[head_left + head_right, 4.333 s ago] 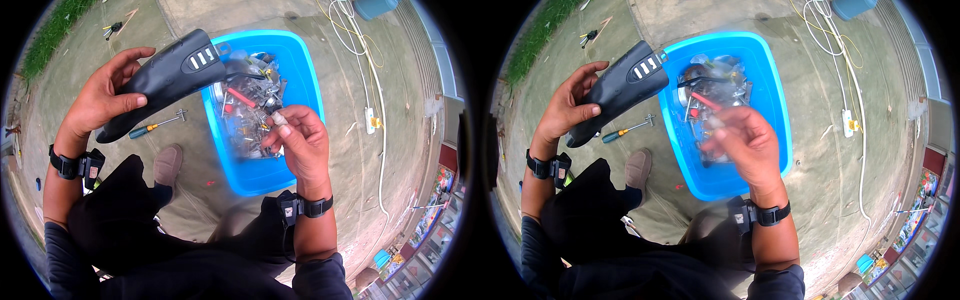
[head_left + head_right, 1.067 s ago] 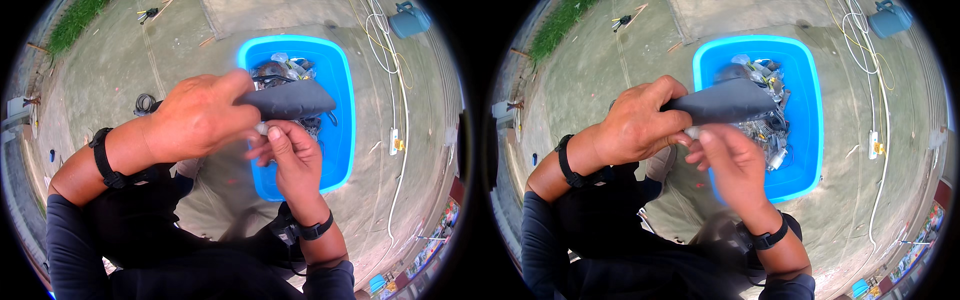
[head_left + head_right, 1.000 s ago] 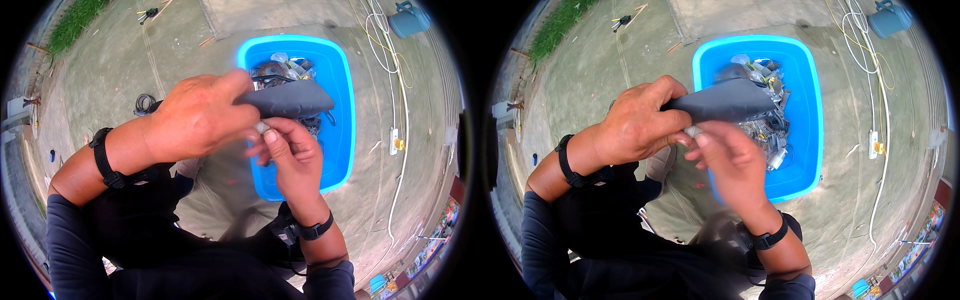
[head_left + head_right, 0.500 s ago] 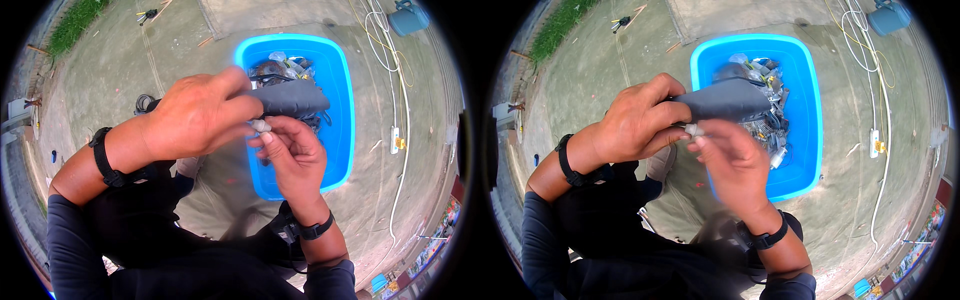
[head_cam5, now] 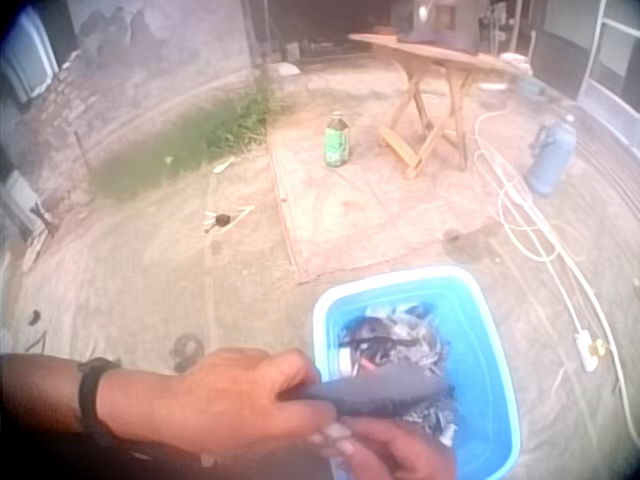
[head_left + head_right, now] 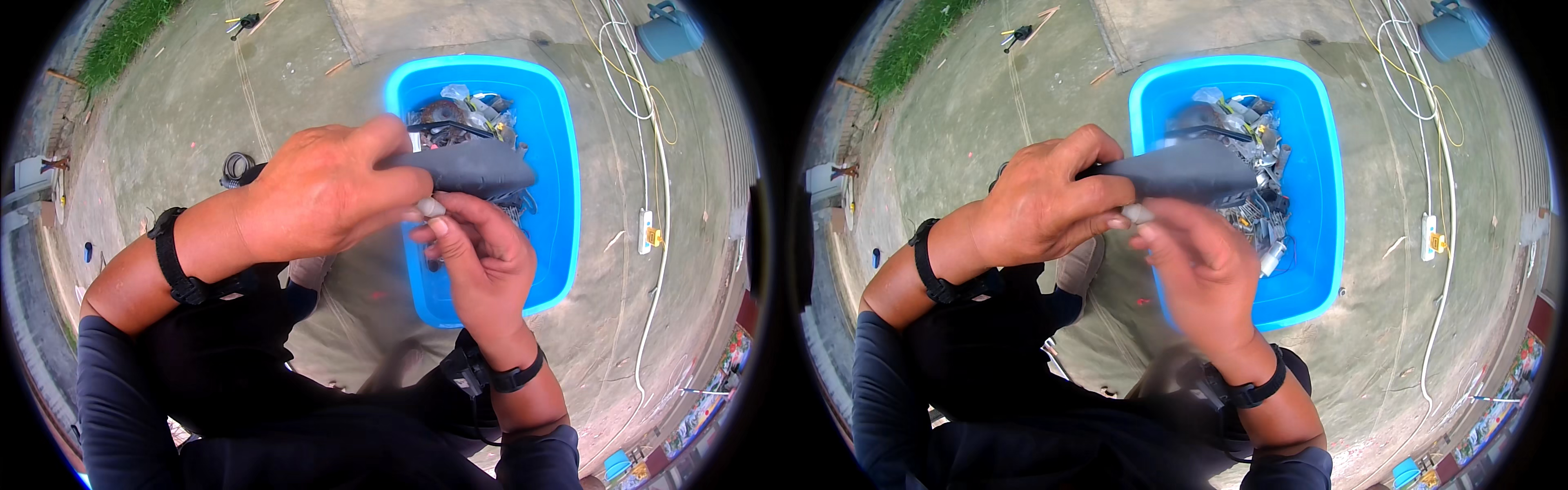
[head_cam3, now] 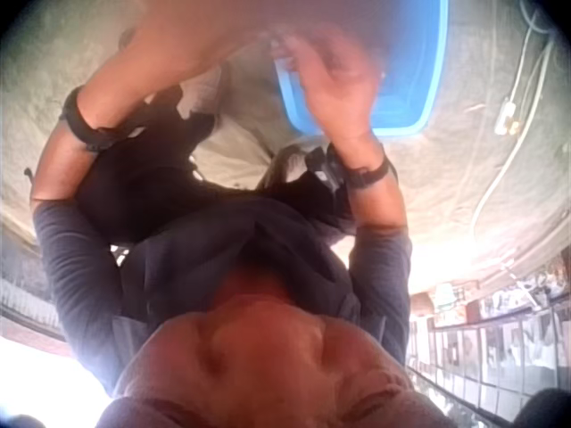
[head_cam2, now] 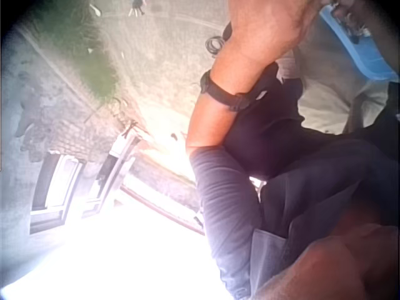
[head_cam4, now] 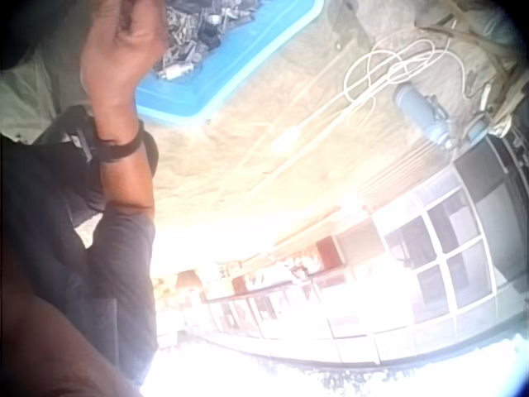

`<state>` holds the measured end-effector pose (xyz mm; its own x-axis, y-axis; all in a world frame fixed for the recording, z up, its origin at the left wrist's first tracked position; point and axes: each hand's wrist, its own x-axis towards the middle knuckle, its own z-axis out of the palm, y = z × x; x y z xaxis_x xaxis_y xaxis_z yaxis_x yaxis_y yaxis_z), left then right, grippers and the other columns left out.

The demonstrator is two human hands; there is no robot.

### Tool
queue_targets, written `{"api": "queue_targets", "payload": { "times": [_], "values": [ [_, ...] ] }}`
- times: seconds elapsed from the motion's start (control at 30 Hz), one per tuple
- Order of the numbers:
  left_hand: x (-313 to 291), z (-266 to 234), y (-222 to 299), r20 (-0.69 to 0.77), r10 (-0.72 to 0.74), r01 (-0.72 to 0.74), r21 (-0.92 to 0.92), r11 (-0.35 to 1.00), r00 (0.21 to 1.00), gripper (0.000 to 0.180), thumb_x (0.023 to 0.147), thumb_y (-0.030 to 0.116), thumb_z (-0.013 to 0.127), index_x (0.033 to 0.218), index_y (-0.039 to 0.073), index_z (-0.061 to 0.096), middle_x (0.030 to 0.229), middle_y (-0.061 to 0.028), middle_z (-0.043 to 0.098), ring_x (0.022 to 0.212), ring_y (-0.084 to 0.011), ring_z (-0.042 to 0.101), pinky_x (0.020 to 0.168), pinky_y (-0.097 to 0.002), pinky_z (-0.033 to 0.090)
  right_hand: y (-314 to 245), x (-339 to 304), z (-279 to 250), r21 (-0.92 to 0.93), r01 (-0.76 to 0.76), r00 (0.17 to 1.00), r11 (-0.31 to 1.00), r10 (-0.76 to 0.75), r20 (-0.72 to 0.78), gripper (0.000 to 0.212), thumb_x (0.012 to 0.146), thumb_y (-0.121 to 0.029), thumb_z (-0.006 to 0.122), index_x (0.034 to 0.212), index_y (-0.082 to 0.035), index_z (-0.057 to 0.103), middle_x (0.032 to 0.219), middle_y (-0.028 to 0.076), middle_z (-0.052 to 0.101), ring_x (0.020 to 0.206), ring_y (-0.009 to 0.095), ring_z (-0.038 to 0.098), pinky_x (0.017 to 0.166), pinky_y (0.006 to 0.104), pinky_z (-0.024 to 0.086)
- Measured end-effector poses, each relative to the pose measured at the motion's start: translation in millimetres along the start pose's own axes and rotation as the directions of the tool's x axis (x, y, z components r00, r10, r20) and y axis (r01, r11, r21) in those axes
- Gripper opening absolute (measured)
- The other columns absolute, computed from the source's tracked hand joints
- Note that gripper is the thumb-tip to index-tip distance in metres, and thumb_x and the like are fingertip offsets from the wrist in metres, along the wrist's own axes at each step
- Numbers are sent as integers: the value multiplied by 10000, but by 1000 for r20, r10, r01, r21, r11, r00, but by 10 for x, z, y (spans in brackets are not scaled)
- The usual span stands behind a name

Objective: The person removes a bicycle seat using a screwdriver and then searches for specific parts within a blue bin filled with small metal components.

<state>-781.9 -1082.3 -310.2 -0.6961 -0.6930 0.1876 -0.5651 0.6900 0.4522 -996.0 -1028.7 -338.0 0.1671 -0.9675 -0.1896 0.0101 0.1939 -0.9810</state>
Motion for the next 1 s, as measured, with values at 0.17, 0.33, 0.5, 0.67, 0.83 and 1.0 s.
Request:
{"api": "queue_targets", "payload": {
  "times": [0.17, 0.33, 0.5, 0.67, 0.83, 1.0],
  "values": [
    [-29, -22, -13, 21, 3, -3, -13, 1000, 1000, 260, 845, 269, 750, 1026, 121, 636, 993, -119, 559, 721, -306, 614, 607, -402, 504, 22, -28, 30, -104, 88, 994, 991, -94, -49, 186, 884, -29, 723, 1069, -22, 702, 927, 83, 703, 787, 155, 720, 653, 254, 535],
    [-25, 21, -8, -33, -29, 27, -62, 998, 999, 264, 828, 244, 767, 1023, 128, 632, 996, -108, 559, 721, -302, 614, 606, -400, 504, 23, -37, 11, -160, 92, 992, 983, -104, -66, 194, 857, -31, 747, 1047, -27, 707, 923, 87, 702, 758, 168, 713, 638, 267, 522],
    [-55, -22, 7, 14, -21, 21, 3, 1000, 1000, 244, 824, 211, 766, 1015, 131, 636, 1011, -110, 557, 727, -303, 616, 610, -401, 506, 10, -44, 44, -183, 111, 990, 977, -126, -71, 203, 842, -28, 754, 1040, -38, 710, 925, 82, 706, 747, 166, 711, 625, 266, 519],
    [-74, -10, -15, 42, -14, 14, -1, 1000, 999, 205, 857, 225, 734, 1008, 126, 637, 1008, -113, 554, 726, -306, 612, 610, -403, 504, 7, -41, 59, -219, 141, 984, 966, -161, -79, 211, 832, -7, 753, 1036, -42, 710, 950, 84, 704, 750, 157, 712, 617, 264, 528],
    [-83, -17, -38, 54, -19, 19, -13, 1000, 998, 178, 882, 223, 712, 992, 111, 629, 1004, -103, 557, 722, -303, 608, 607, -403, 499, 41, -36, 70, -186, 226, 965, 956, -246, -95, 239, 831, 25, 741, 1056, -43, 698, 1043, 93, 688, 761, 150, 712, 617, 248, 541],
    [-85, 2, -52, 17, -18, 19, -48, 999, 1000, 170, 888, 211, 705, 983, 99, 620, 997, -102, 555, 721, -304, 607, 606, -405, 496, 20, -35, 56, -160, 191, 974, 968, -207, -92, 241, 840, 35, 727, 1065, -43, 691, 1061, 89, 679, 767, 147, 721, 615, 247, 547]
  ]
}}
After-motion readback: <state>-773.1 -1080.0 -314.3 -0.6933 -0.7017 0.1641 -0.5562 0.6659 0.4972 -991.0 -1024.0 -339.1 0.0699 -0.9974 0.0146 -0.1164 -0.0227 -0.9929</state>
